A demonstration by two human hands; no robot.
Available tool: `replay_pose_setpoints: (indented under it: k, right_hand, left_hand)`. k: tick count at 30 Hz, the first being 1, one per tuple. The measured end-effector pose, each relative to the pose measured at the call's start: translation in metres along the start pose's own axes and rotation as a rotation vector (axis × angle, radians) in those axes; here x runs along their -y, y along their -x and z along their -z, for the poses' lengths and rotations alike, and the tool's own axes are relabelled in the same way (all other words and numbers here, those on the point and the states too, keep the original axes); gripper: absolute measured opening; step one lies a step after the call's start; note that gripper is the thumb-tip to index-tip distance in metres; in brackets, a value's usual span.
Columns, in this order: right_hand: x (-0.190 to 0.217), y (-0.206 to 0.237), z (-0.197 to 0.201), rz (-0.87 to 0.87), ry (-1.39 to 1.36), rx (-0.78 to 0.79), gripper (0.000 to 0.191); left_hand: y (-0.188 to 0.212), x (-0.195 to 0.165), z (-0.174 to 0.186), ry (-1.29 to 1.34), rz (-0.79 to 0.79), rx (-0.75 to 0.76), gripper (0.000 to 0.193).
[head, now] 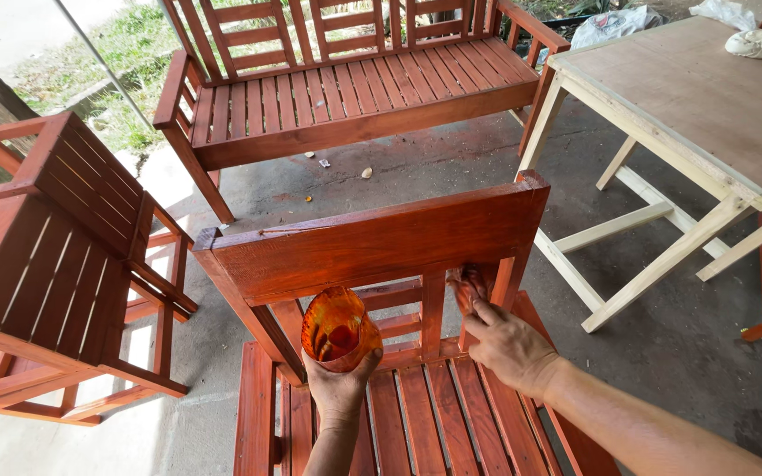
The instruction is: The person applies reddish-brown wood stain to a wooden chair using a brush, holding a stained container in one hand and brushing the seat slats, backrest, and frame. They pause to pour more stain from a plastic jug into the container, then resume brushing the chair surfaces.
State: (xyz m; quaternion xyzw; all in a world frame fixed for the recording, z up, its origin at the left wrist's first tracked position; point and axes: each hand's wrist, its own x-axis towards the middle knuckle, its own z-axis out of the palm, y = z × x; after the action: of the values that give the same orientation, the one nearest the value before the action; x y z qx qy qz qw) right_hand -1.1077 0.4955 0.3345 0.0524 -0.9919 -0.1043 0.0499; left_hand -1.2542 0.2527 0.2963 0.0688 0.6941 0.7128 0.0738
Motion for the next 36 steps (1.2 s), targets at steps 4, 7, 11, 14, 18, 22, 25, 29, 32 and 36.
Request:
replay_pose_setpoints:
  k: [4, 7, 11, 14, 18, 22, 25, 29, 32, 36]
  right_hand:
    - [0.014, -0.005, -0.005, 0.048, 0.333, 0.281, 0.015]
    - [0.026, -0.005, -0.017, 0.032, 0.279, 0.351, 0.01]
    - [0.035, -0.005, -0.046, 0.077, 0.287, 0.461, 0.007]
    - [0.041, 0.0, -0.077, 0.108, 0.265, 0.545, 0.009]
    - [0.052, 0.008, -0.129, 0.082, 0.17, 0.479, 0.011]
    - [0.059, 0.011, -0.171, 0.088, 0.161, 0.457, 0.008]
    - [0.062, 0.011, -0.19, -0.002, -0.08, 0.417, 0.017]
    - [0.059, 0.017, -0.192, -0.158, -0.354, 0.329, 0.025]
    - [0.055, 0.04, -0.18, -0.192, -0.543, 0.105, 0.023]
    - [0.04, 0.069, -0.174, -0.246, -0.579, -0.111, 0.027]
  left_hand:
    - [0.001, 0.0, -0.007, -0.075, -0.027, 0.0, 0.1]
    - [0.002, 0.002, -0.014, -0.04, -0.069, 0.051, 0.099]
    - [0.001, 0.008, -0.025, 0.039, -0.065, 0.103, 0.099]
    - [0.003, 0.018, -0.029, 0.111, -0.088, 0.105, 0.097]
    - [0.005, 0.038, -0.025, 0.226, -0.047, 0.168, 0.098]
    - [0.006, 0.062, -0.014, 0.173, -0.058, 0.166, 0.1]
    - [0.008, 0.076, -0.006, 0.139, -0.062, 0.166, 0.1]
    - [0.008, 0.084, -0.004, 0.154, -0.066, 0.167, 0.099]
    - [0.006, 0.081, -0.007, 0.164, -0.039, 0.161, 0.095]
    - [0.002, 0.076, -0.013, 0.2, -0.052, 0.171, 0.099]
